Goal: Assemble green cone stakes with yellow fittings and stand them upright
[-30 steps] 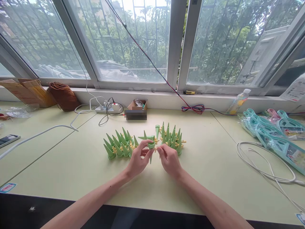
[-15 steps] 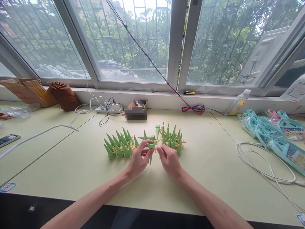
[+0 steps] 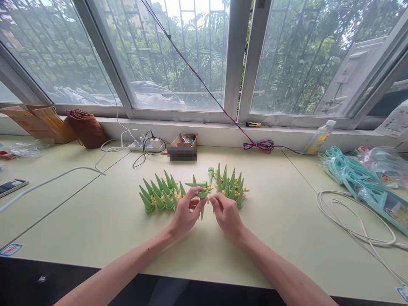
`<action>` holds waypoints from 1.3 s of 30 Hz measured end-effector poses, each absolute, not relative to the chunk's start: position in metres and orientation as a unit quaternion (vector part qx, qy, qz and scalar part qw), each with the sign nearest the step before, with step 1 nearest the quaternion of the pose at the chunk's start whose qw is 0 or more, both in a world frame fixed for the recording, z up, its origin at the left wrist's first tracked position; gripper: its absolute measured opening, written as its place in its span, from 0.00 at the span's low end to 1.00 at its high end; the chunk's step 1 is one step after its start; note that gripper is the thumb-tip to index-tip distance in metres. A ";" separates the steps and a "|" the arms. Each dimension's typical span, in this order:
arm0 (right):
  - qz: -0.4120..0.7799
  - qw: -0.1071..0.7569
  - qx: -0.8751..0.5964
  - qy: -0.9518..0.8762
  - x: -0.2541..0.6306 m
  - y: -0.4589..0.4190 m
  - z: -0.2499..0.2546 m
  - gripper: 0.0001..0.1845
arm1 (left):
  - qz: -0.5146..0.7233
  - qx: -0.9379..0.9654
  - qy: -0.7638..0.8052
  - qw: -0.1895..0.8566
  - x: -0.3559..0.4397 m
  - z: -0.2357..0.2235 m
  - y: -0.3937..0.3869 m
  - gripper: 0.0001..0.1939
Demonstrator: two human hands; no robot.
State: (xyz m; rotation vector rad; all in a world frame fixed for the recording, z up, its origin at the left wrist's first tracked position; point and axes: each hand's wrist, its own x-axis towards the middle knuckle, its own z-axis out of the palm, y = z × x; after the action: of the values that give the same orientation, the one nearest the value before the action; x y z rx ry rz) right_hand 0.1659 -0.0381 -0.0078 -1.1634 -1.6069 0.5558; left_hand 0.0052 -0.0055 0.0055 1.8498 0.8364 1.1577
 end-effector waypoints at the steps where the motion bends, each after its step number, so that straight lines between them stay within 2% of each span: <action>1: 0.230 0.516 -0.487 -0.666 0.165 -0.039 -0.007 0.12 | 0.456 0.726 0.331 0.395 0.005 0.006 -0.006 0.12; 6: 0.214 0.518 -0.484 -0.672 0.164 -0.041 -0.004 0.09 | 0.456 0.719 0.336 0.402 0.005 0.008 -0.006 0.12; 11: 0.232 0.503 -0.490 -0.673 0.166 -0.038 -0.009 0.19 | 0.451 0.726 0.333 0.398 0.005 0.005 -0.006 0.12; 15: 0.226 0.509 -0.497 -0.666 0.165 -0.039 -0.008 0.11 | 0.453 0.718 0.339 0.407 0.006 0.008 -0.006 0.13; 19: 0.223 0.511 -0.484 -0.674 0.163 -0.040 -0.005 0.09 | 0.452 0.714 0.340 0.413 0.006 0.009 -0.006 0.13; 25: 0.239 0.501 -0.488 -0.674 0.167 -0.037 -0.009 0.18 | 0.446 0.718 0.340 0.413 0.005 0.008 -0.007 0.13; 30: 0.230 0.516 -0.492 -0.663 0.165 -0.038 -0.009 0.11 | 0.451 0.697 0.337 0.444 0.005 0.012 -0.007 0.14; 34: 0.225 0.522 -0.487 -0.663 0.164 -0.039 -0.007 0.10 | 0.455 0.684 0.335 0.460 0.006 0.013 -0.006 0.14; 39: 0.237 0.519 -0.489 -0.660 0.166 -0.037 -0.008 0.17 | 0.447 0.690 0.334 0.460 0.005 0.012 -0.007 0.14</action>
State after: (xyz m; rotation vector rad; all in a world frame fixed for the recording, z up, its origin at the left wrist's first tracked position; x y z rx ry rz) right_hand 0.1657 -0.0372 -0.0077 -1.1724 -1.5827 0.5677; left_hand 0.0055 -0.0068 0.0121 1.6986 0.8223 1.1014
